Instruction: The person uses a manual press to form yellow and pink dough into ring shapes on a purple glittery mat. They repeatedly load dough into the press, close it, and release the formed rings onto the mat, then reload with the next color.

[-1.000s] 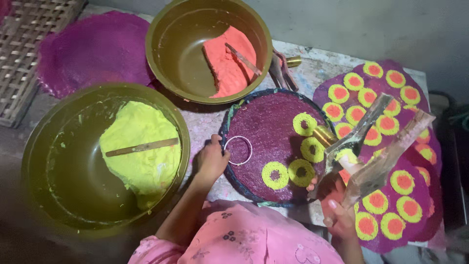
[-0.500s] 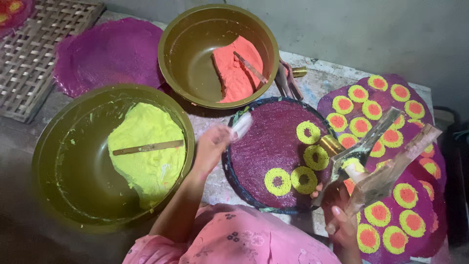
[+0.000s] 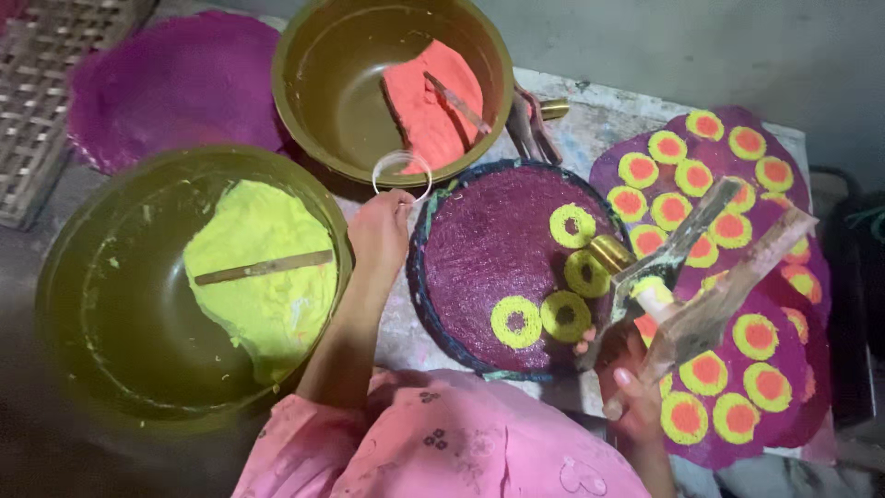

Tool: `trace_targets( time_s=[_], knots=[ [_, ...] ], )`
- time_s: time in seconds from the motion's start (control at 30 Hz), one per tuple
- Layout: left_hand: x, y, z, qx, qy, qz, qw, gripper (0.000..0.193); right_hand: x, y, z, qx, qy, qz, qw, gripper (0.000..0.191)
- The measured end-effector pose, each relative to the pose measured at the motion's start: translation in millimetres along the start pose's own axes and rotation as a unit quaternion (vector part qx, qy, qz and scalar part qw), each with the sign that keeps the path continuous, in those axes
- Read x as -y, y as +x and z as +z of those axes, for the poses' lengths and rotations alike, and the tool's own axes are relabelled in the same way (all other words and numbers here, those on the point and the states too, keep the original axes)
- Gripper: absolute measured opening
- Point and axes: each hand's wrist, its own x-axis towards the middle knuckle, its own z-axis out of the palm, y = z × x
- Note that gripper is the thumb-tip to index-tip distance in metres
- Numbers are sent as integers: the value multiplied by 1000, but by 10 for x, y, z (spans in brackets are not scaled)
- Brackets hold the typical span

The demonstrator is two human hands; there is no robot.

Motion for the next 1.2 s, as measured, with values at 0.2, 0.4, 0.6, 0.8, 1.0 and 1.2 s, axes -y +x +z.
trace_targets(
  time_s=[0.2, 0.4, 0.6, 0.8, 1.0, 1.2],
  knots=[
    [-109, -739, 196, 197, -98, 53, 974, 13, -21, -156, -89, -15, 23, 25, 999, 80],
    [-48, -1186, 219, 259, -102, 104, 955, 23, 82, -267, 9, -32, 25, 34, 999, 78],
    [-133, -1423, 224, 317, -110, 71, 939, 21, 161, -228, 205, -1, -26, 62, 998, 72],
    [-198, -995, 278, 234, -198, 40, 951, 59, 382, 13, 252, 87, -154, 202, 963, 82],
    [-298, -383, 364, 326, -897, -146, 260, 85, 473, 287, 305, 220, -46, 485, 845, 86],
    [-298, -331, 572, 256, -901, -105, 334, 39, 935, 837, 414, 219, -252, 535, 776, 79]
  ],
)
